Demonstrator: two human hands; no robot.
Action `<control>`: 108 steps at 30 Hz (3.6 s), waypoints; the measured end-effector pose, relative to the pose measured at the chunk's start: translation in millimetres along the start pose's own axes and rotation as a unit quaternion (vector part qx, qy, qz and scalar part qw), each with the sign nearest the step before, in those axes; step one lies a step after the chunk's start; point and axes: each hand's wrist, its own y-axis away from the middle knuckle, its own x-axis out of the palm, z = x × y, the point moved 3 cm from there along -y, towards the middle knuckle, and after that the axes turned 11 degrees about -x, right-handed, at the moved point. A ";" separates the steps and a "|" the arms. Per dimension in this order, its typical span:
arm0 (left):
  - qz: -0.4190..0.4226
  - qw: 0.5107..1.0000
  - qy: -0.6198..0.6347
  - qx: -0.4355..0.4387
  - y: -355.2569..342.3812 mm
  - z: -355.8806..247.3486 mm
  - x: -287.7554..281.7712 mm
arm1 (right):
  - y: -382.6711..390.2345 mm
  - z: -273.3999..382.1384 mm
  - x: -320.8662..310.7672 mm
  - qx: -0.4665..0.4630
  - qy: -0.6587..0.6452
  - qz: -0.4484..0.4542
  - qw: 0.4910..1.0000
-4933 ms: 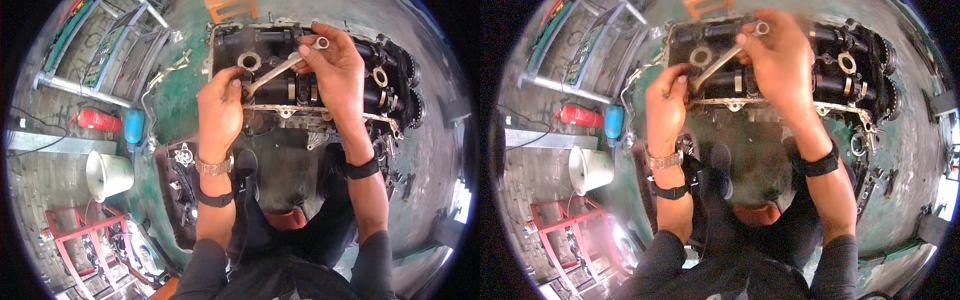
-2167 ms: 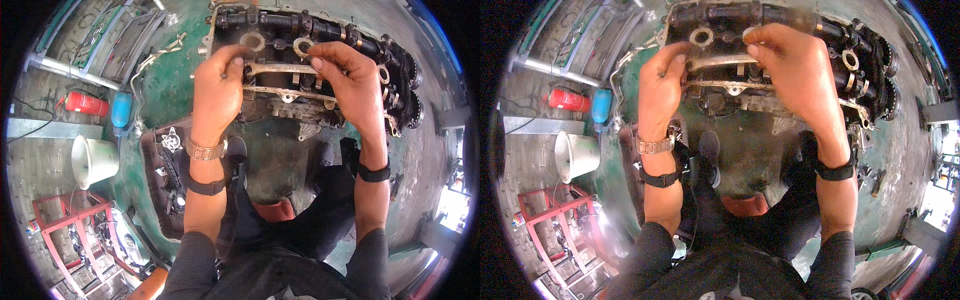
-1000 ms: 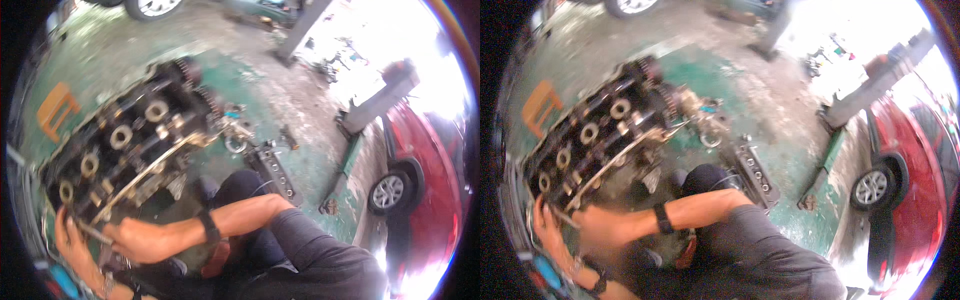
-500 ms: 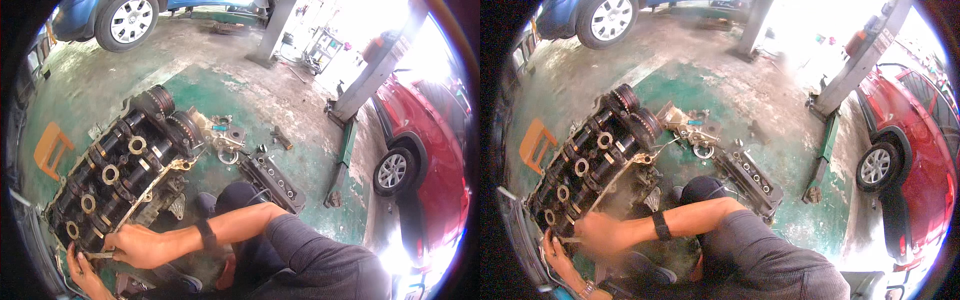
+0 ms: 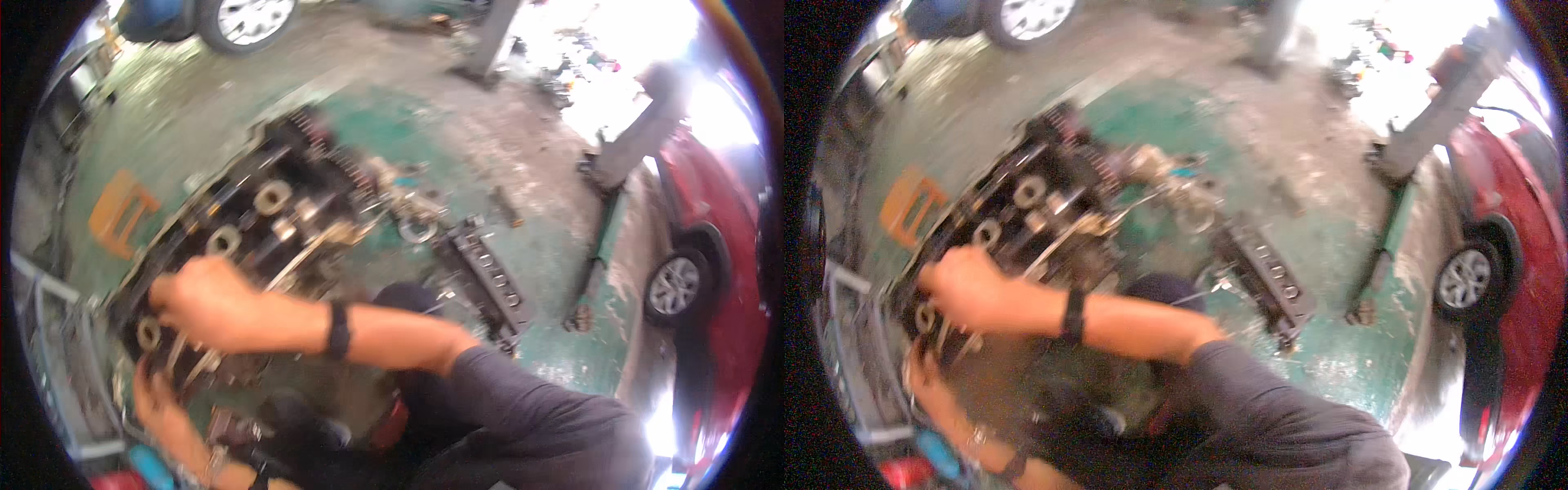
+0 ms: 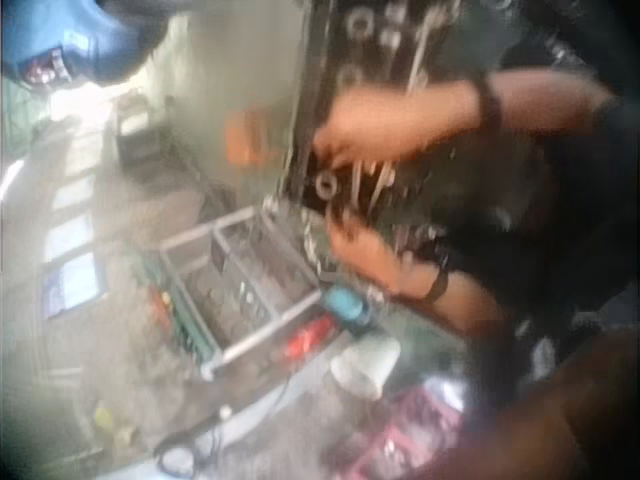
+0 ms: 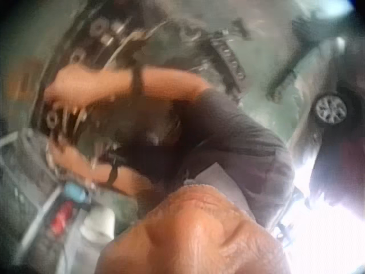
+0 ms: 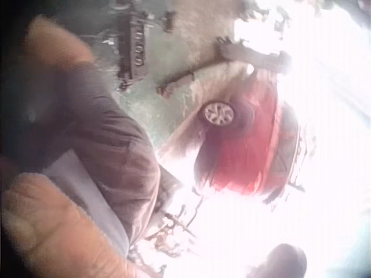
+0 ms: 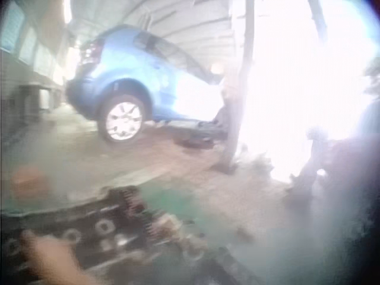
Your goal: The person uses a wrench to tighten bolts on a disassembled engine block resting on the floor. The person repeatedly adjusts the wrench and rotates bolts across multiple locations on the engine.
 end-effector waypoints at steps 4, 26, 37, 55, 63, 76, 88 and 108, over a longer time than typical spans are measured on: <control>-0.050 0.998 -0.008 -0.026 10.5 -4.5 3.0 | 18.8 -7.5 1.1 -0.066 0.026 0.057 0.996; -0.005 0.981 0.194 -0.001 -1.5 14.0 5.5 | 71.4 9.8 24.7 0.201 -0.225 0.058 0.952; -0.038 0.984 0.167 0.039 -1.2 7.5 1.8 | 86.0 21.8 40.6 0.202 -0.244 0.048 0.947; -0.024 0.983 0.180 0.023 -3.1 13.6 6.5 | 84.3 53.0 68.4 0.215 -0.361 0.198 0.885; -0.007 0.985 0.174 0.008 -1.4 12.7 4.7 | 83.4 36.6 54.0 0.211 -0.309 0.178 0.910; -0.022 0.990 0.137 -0.012 1.8 5.5 5.2 | 14.8 2.0 6.0 0.131 -0.150 0.046 0.979; -0.030 0.983 0.179 0.016 -1.4 9.2 5.0 | 39.8 -1.3 -1.2 0.136 -0.209 -0.043 0.968; -0.014 0.980 0.197 0.007 -2.6 14.8 7.4 | 84.1 27.0 35.3 0.168 -0.216 0.115 0.955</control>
